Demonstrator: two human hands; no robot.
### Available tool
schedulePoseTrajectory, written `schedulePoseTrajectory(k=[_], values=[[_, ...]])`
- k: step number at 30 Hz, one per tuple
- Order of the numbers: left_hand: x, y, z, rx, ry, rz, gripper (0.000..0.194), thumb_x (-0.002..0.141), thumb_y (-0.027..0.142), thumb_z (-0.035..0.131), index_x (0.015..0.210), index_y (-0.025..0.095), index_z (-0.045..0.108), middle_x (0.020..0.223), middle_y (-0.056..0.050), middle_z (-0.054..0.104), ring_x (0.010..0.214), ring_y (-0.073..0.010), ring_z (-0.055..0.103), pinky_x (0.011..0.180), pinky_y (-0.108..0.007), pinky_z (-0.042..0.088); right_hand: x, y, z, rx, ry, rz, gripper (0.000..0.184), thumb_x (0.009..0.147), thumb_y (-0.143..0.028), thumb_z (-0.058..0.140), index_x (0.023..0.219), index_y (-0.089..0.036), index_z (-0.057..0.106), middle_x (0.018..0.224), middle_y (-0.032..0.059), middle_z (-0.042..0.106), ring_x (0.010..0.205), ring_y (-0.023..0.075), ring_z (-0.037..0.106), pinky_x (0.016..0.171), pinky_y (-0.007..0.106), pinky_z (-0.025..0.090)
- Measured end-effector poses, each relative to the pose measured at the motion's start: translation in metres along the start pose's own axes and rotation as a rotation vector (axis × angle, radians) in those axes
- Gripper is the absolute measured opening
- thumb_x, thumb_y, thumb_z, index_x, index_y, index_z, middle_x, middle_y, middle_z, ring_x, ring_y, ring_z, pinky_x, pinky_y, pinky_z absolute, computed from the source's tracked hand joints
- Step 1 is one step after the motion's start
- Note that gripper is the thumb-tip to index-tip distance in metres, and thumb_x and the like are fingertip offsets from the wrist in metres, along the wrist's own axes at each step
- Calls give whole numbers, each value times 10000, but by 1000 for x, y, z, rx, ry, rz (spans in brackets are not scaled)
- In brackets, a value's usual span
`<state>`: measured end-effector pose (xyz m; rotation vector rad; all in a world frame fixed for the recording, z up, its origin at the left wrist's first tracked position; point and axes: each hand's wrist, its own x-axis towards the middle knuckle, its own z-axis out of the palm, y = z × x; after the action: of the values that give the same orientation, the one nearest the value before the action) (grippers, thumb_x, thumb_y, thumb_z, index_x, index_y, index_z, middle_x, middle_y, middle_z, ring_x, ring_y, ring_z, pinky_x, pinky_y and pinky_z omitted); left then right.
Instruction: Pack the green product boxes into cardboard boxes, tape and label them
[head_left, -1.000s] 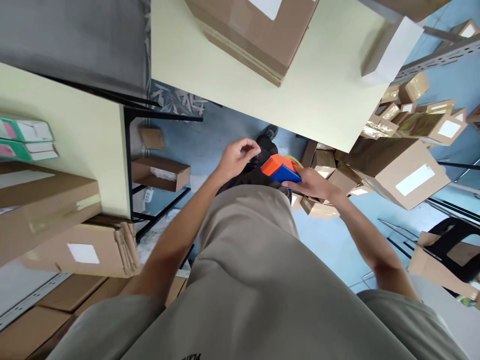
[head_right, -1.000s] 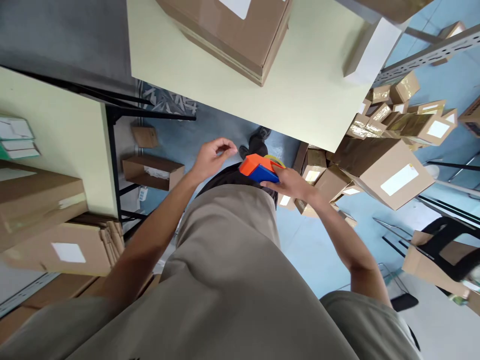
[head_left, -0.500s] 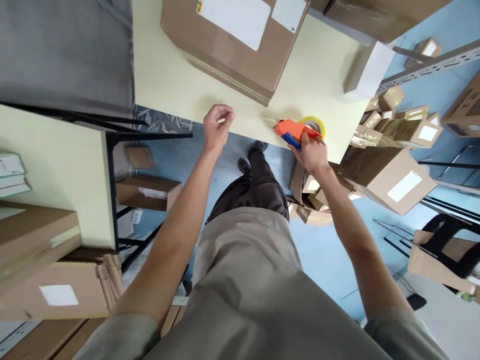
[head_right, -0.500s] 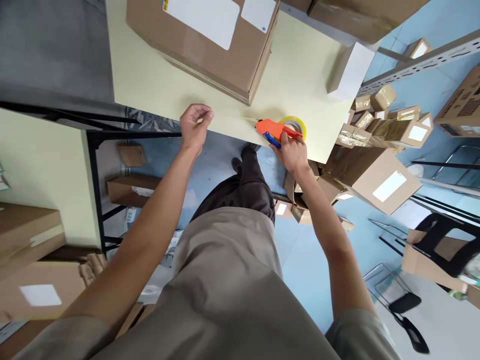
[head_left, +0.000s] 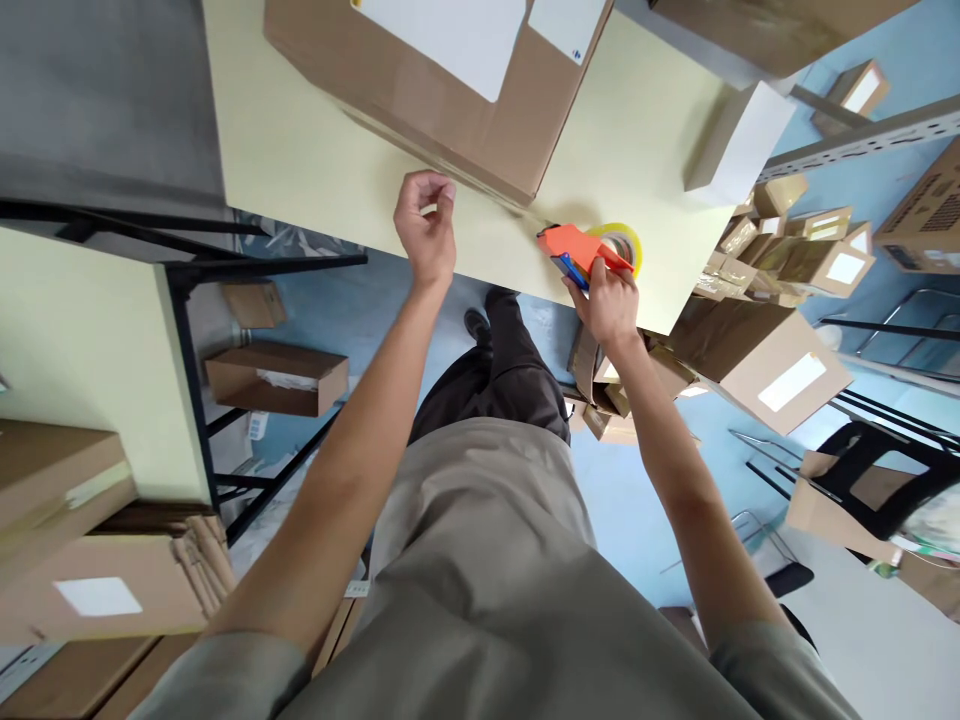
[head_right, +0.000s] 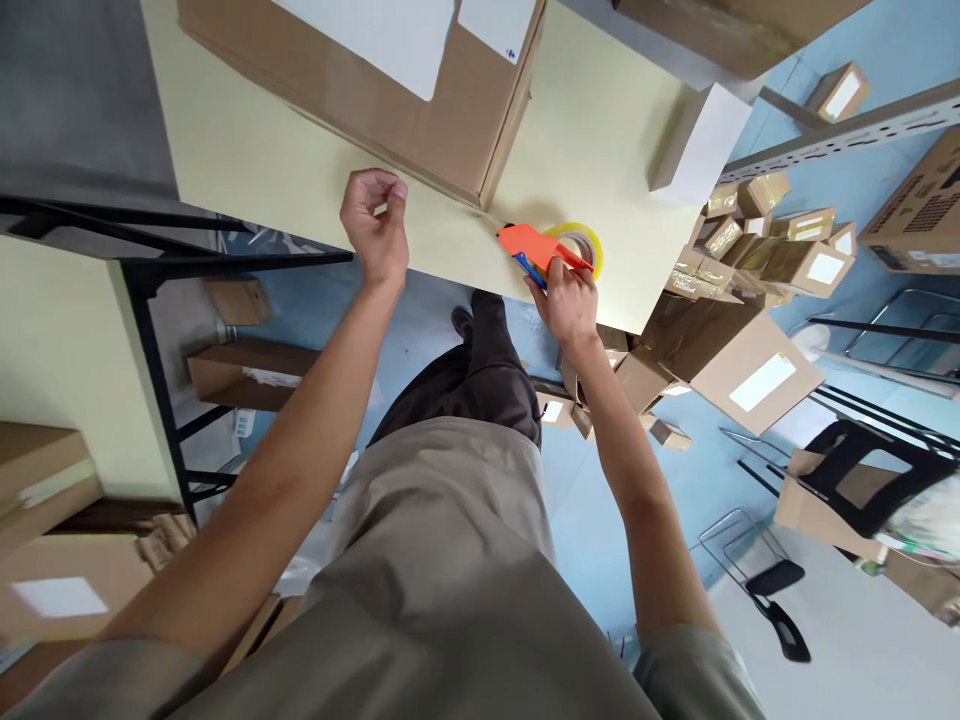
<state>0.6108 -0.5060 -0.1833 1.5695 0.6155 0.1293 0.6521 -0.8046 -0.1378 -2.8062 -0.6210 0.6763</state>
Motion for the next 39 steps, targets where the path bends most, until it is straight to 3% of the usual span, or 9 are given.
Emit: schedulePoseTrajectory(k=[6,10,13,16,22,27,30,35,39], values=[[6,-2,7,20,-37,-61,622,963,847,688,1377,382,690,1383,-46,740,1433,-305,647,1047,-415,613,10,-4,-2,35,-3,7,506,1181,-578,365,1344,-156,593,1125,198,756,1135,385,759,1181,664,510],[7,-9,26,35,92,-55,629,989,781,721,1487,404,647,1569,-43,639,1476,-296,653,1160,-396,595,10,-10,-3,100,-25,23,466,1174,-560,387,1334,-185,612,1126,188,749,1127,385,754,1178,678,507],[9,-7,45,61,147,-21,643,1028,776,665,1560,420,602,1662,-34,562,1640,-346,494,1235,-467,571,9,-15,-2,122,-51,60,448,1162,-542,423,1299,-174,638,1064,189,762,1103,390,753,1177,662,502],[18,5,54,161,2,-12,654,1042,748,663,1603,429,563,1734,-20,510,1734,-349,319,1291,-525,528,8,-23,-1,140,-49,66,424,1154,-506,460,1300,-155,648,1032,193,776,1090,397,751,1154,633,508],[45,44,3,142,12,92,828,1016,834,607,1682,372,438,1717,-104,541,1686,-325,409,1348,-509,453,9,-69,0,103,-169,-90,340,1147,-329,467,1293,-90,662,1125,243,792,1067,374,760,1109,531,515],[54,67,-45,242,-67,94,1118,819,904,788,1697,312,428,1702,-156,554,1600,-344,534,1338,-457,448,11,-111,1,26,-252,-241,311,1125,-178,465,1362,-53,624,1197,246,789,1110,341,760,1108,469,498],[55,66,-47,247,-69,78,1146,807,923,777,1709,319,409,1703,-160,552,1566,-335,571,1332,-460,454,-7,-91,-2,-7,-232,-217,285,1123,-193,508,1348,-64,628,1169,227,801,1094,331,766,1090,440,491],[55,58,-40,195,-60,74,1147,809,894,797,1716,325,386,1697,-161,553,1552,-326,584,1327,-463,460,-40,-1,-20,-90,-166,15,382,1165,-382,496,1298,-60,653,1023,220,828,977,348,783,1007,439,508],[53,58,-40,203,-68,70,1127,828,896,772,1716,326,375,1703,-163,543,1568,-326,569,1333,-467,450,10,39,-38,-119,-3,63,482,1185,-442,396,1356,-46,611,1026,212,823,941,338,769,1056,504,484]])
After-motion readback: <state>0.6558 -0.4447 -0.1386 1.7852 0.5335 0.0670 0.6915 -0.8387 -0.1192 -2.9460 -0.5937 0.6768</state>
